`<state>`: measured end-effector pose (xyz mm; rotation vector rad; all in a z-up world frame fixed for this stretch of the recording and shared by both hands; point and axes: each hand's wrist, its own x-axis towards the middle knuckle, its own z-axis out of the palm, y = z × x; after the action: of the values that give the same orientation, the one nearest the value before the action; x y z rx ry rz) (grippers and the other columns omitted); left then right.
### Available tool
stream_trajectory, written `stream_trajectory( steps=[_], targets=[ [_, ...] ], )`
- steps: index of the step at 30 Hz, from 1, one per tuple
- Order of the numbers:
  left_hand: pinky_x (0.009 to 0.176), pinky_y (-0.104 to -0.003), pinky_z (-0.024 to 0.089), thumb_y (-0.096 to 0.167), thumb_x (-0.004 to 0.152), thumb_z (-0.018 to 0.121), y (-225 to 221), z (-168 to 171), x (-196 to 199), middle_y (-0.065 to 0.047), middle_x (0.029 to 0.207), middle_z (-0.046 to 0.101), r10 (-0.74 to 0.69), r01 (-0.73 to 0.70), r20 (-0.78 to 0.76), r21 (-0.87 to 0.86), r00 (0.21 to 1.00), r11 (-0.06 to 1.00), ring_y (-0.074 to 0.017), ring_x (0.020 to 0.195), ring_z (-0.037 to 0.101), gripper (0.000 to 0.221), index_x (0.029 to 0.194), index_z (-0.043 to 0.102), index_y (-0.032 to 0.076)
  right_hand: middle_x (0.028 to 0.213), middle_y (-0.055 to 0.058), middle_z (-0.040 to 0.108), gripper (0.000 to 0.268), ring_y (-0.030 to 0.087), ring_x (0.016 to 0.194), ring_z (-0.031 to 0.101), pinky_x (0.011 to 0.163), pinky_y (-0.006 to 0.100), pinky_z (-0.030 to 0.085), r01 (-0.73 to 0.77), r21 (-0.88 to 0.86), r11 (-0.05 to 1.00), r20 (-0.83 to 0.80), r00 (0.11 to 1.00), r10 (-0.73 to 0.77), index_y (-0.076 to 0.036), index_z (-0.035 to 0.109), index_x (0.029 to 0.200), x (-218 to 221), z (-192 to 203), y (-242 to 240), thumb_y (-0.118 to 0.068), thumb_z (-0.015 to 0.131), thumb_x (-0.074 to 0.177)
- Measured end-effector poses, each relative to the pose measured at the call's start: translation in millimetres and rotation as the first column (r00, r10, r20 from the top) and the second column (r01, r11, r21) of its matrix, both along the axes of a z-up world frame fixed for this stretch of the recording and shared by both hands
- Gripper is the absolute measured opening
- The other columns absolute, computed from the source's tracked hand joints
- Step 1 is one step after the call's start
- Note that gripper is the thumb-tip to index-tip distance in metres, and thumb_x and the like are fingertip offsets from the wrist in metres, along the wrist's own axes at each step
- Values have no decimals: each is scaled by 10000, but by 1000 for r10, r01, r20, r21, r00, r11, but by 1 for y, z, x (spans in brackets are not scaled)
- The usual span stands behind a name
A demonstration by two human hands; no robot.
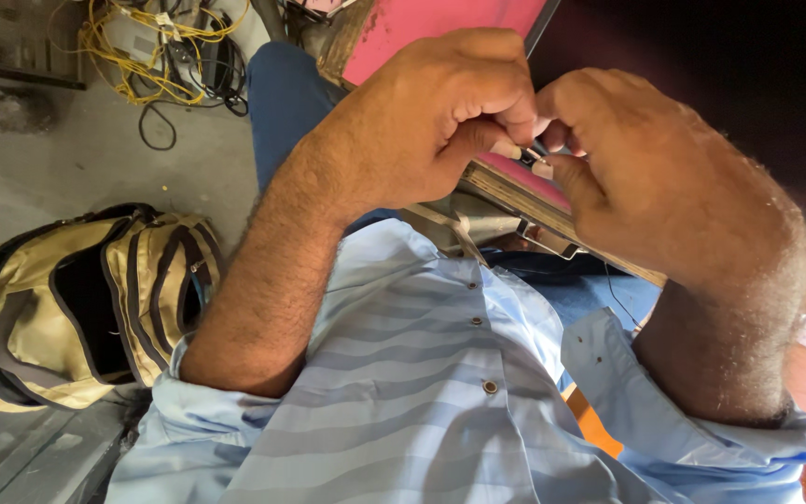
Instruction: The person routes thin wires and connects a small electronic component along the bottom edge of a laptop screen by hand.
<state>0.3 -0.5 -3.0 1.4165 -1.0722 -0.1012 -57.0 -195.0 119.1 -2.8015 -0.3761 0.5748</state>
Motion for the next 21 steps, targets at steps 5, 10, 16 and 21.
stream_trajectory(
  steps=[5,10,16,21],
  targets=[
    [835,-329,553,-66,971,743,1,1,0,-53,1013,614,6,-6,-3,-2,1000,1000,-206,940,669,162,1009,618,30,969,158,668,252,322,902,687,773,444,531,-15,4,1000,8,1000,15,1,605,1105,1,3,2,19,633,856],
    [834,-327,556,-71,940,740,0,0,-1,-50,996,614,10,-10,-7,-11,1000,1000,-206,955,672,166,1003,623,29,938,174,677,212,309,848,710,712,417,550,-3,13,1000,-1,1000,3,2,606,1113,2,4,-3,-31,679,916],
    [805,-329,546,-73,921,741,1,1,-1,-54,1015,605,11,-11,-13,-5,1000,1000,-214,966,666,154,976,642,30,948,143,696,268,255,861,721,716,379,573,-7,-1,1000,-64,998,7,-16,629,1159,8,5,-16,-82,722,917],
    [824,-328,550,-78,934,728,1,1,-1,-48,987,609,14,-14,-6,-1,1000,1000,-200,945,667,147,974,637,30,986,126,687,281,223,872,713,720,357,576,22,9,1000,-97,995,-21,-27,642,1178,5,5,-18,-87,717,913]
  ],
)
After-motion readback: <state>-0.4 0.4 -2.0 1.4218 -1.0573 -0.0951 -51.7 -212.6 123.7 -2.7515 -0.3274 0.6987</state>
